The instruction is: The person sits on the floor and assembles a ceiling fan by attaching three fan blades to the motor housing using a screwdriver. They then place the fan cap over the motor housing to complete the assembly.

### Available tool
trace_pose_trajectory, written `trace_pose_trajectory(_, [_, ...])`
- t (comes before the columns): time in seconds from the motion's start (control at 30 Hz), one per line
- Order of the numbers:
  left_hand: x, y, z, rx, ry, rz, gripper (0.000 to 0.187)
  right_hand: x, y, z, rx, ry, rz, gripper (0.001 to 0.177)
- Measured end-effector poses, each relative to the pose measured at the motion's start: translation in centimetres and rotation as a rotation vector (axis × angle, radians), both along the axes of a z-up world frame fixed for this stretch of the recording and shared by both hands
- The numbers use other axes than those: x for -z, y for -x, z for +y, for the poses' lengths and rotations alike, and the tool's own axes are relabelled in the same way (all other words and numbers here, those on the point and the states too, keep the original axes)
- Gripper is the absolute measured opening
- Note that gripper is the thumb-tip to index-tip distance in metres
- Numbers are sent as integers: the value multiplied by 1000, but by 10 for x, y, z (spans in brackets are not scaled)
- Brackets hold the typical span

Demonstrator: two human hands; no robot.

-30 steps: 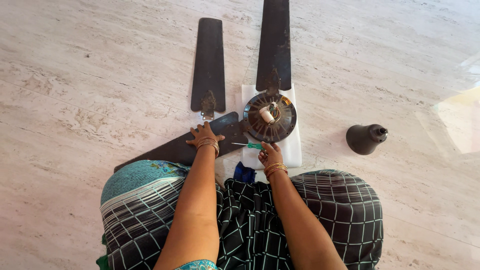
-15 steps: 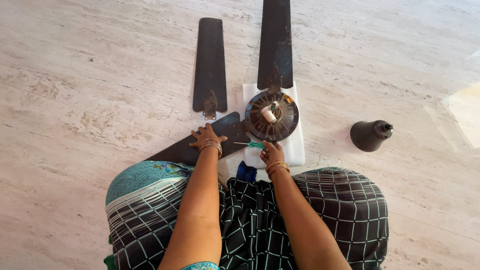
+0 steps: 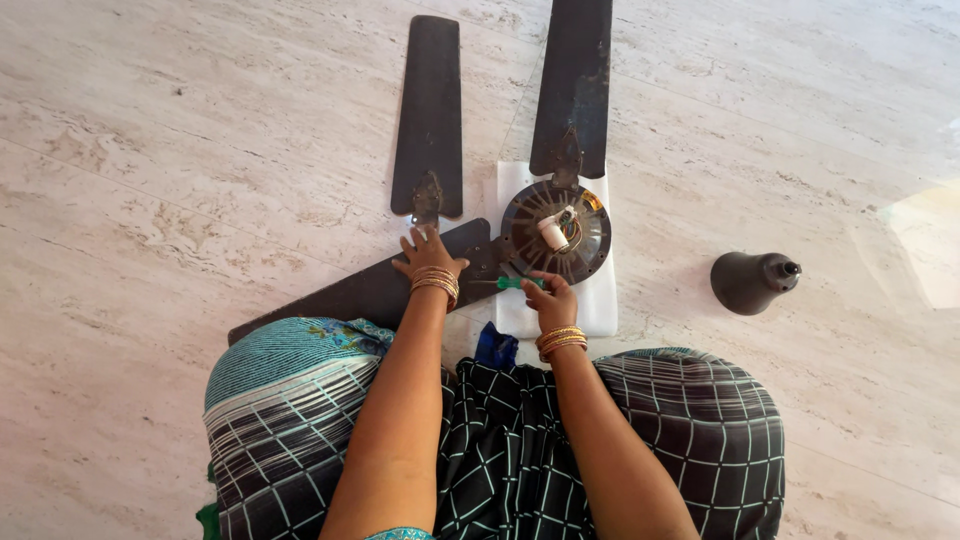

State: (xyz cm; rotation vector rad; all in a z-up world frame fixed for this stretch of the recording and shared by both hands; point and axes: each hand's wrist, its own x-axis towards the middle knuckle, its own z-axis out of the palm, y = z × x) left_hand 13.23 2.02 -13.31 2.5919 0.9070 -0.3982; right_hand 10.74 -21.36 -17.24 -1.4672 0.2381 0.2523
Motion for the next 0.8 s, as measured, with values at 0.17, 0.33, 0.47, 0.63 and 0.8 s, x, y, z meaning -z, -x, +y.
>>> trace_pose_trajectory(0.17, [-20, -3, -7, 208, 347, -500, 57, -25, -17, -4, 3, -22, -230, 32])
trace_pose_trajectory(0.33, [-40, -5, -33, 683, 720, -575, 49, -49, -35, 6, -68, -7, -250, 32])
trace_pose_trajectory(0.47, [-45, -6, -41, 518, 451, -526, 32, -61, -51, 17, -164, -28, -281, 36])
trace_pose_trajectory(0.63, [-53, -17, -31, 188, 355, -768, 30, -67, -71, 32, -240, -25, -305, 42])
trace_pose_trajectory(0.8, [-56, -25, -30, -65, 516, -1017, 29, -59, -69, 53, -277, 366, -367, 29])
